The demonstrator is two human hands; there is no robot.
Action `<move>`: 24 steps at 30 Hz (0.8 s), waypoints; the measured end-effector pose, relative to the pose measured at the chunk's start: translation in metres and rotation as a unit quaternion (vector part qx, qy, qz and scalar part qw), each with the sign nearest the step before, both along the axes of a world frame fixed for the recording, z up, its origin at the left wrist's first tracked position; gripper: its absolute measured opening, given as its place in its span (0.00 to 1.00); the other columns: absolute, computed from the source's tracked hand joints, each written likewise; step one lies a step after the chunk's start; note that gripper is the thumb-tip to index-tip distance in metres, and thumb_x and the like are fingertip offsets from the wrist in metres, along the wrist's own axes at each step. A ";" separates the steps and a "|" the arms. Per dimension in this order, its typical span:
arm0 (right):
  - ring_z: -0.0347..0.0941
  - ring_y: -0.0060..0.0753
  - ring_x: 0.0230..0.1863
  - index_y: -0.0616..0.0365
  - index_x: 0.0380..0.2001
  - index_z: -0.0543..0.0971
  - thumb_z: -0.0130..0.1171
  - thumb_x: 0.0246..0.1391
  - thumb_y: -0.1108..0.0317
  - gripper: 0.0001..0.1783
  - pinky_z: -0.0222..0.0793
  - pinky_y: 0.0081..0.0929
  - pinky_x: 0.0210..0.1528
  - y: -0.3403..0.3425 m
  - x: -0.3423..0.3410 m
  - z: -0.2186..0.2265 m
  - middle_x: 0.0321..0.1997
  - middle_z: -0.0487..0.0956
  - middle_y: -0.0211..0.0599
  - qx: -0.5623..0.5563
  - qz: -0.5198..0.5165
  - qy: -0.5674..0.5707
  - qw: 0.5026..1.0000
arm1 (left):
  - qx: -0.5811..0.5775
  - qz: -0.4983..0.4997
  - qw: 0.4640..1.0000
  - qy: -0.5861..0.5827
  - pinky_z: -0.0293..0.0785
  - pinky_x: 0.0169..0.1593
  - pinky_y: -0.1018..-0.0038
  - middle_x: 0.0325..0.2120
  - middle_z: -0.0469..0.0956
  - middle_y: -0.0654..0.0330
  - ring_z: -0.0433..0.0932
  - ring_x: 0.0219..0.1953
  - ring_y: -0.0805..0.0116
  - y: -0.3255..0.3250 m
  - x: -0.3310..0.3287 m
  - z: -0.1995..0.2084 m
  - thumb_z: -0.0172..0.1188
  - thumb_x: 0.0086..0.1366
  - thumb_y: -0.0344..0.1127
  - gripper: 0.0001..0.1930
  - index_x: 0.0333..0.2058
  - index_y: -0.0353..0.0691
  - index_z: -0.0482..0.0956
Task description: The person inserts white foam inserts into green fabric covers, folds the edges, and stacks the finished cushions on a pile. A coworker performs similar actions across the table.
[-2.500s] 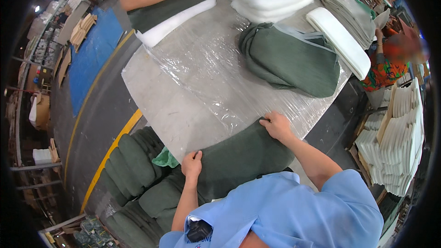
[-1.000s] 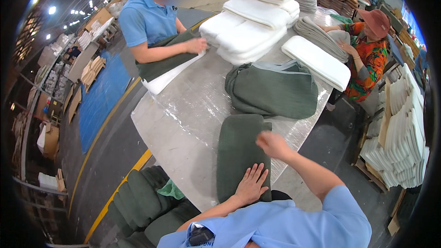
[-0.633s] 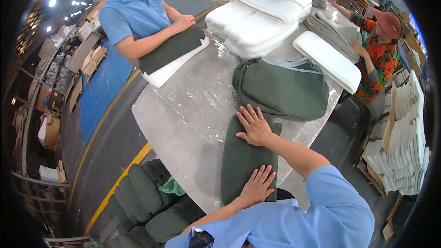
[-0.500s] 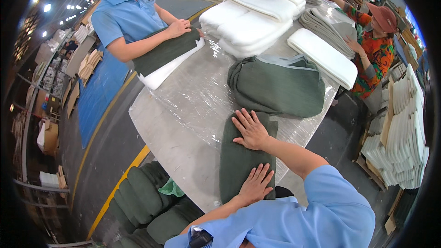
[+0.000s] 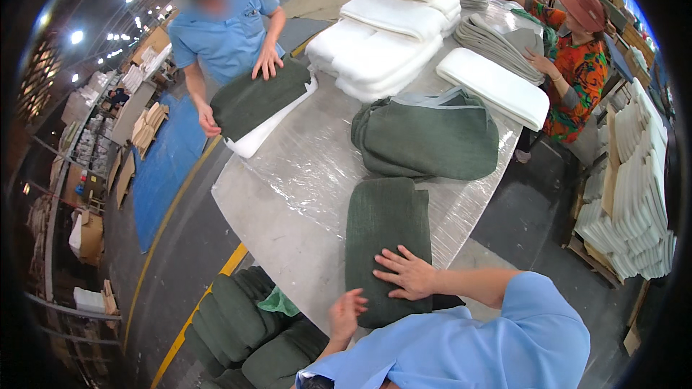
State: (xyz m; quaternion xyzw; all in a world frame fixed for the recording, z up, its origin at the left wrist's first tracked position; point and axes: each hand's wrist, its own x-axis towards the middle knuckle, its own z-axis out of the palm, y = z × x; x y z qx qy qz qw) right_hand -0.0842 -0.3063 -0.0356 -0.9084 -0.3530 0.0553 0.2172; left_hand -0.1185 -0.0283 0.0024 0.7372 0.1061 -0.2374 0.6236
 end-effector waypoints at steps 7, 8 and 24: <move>0.72 0.49 0.65 0.52 0.53 0.83 0.62 0.66 0.54 0.19 0.64 0.54 0.65 -0.041 0.139 0.035 0.63 0.79 0.38 0.167 -0.227 -0.035 0.959 | -0.058 0.099 0.946 0.302 0.83 0.51 0.59 0.52 0.81 0.45 0.84 0.50 0.57 0.033 -0.038 -0.011 0.62 0.76 0.50 0.32 0.66 0.33 0.65; 0.71 0.49 0.68 0.52 0.56 0.83 0.60 0.67 0.54 0.20 0.63 0.55 0.68 -0.044 0.162 0.039 0.65 0.78 0.39 0.156 -0.297 -0.046 0.941 | -0.070 0.139 0.946 0.285 0.82 0.52 0.57 0.54 0.79 0.44 0.83 0.52 0.54 0.022 -0.037 -0.012 0.63 0.76 0.50 0.33 0.66 0.32 0.65; 0.36 0.59 0.86 0.60 0.80 0.55 0.41 0.67 0.27 0.54 0.31 0.62 0.83 0.044 0.080 0.012 0.86 0.49 0.49 -0.120 -0.096 -0.048 0.987 | -0.076 0.328 0.940 0.046 0.79 0.57 0.60 0.57 0.76 0.46 0.78 0.56 0.54 0.015 0.021 -0.028 0.70 0.71 0.48 0.36 0.66 0.29 0.65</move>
